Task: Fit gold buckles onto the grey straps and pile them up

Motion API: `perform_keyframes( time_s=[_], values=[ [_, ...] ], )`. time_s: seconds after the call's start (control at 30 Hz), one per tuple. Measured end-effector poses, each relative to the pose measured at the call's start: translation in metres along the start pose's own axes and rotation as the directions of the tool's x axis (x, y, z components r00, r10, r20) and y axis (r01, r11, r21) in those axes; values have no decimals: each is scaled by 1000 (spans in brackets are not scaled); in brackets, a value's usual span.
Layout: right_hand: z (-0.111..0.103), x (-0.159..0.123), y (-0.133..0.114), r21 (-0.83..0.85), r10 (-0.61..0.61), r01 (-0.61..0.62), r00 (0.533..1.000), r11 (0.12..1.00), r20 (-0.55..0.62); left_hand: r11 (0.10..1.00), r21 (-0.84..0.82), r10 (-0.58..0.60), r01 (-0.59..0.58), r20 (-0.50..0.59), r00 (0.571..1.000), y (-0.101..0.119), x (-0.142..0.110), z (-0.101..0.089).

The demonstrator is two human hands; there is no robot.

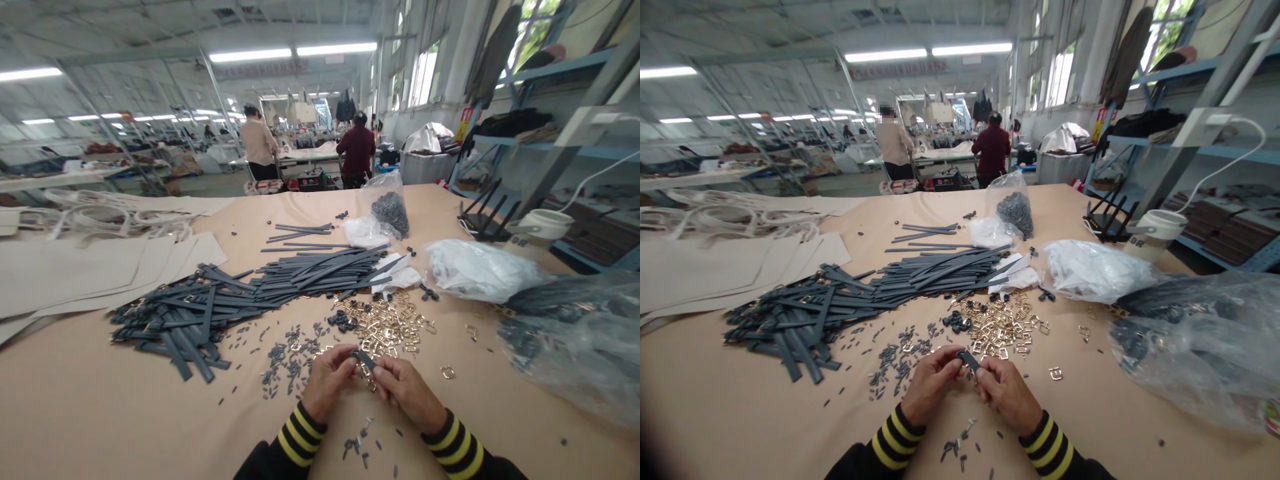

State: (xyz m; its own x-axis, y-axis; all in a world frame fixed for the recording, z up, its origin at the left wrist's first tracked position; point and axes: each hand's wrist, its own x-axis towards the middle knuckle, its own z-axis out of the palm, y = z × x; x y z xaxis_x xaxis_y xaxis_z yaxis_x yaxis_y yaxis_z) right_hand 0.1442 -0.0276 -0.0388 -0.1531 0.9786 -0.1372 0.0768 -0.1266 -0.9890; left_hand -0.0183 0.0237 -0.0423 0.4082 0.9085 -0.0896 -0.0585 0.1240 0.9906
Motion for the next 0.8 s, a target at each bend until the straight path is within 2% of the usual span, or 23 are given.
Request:
perform_keyframes(
  time_s=[0.17,0.3,0.5,0.63,0.8],
  values=[
    [0,2,0,-130,4,-12,998,991,-66,990,-112,-81,82,19,997,-5,-2,9],
    [0,2,1,-222,-34,13,995,975,-92,944,-283,-170,171,27,985,-8,-3,10],
    [0,0,5,-101,7,-8,1000,995,-16,886,-422,-188,192,52,981,-8,-5,10],
    [-2,-2,3,-114,83,-85,996,990,-19,908,-366,-167,205,132,977,-7,-6,9],
    [-1,-4,-4,-198,56,-70,996,978,-76,967,-219,-99,132,154,983,-6,-5,9]
  ],
)
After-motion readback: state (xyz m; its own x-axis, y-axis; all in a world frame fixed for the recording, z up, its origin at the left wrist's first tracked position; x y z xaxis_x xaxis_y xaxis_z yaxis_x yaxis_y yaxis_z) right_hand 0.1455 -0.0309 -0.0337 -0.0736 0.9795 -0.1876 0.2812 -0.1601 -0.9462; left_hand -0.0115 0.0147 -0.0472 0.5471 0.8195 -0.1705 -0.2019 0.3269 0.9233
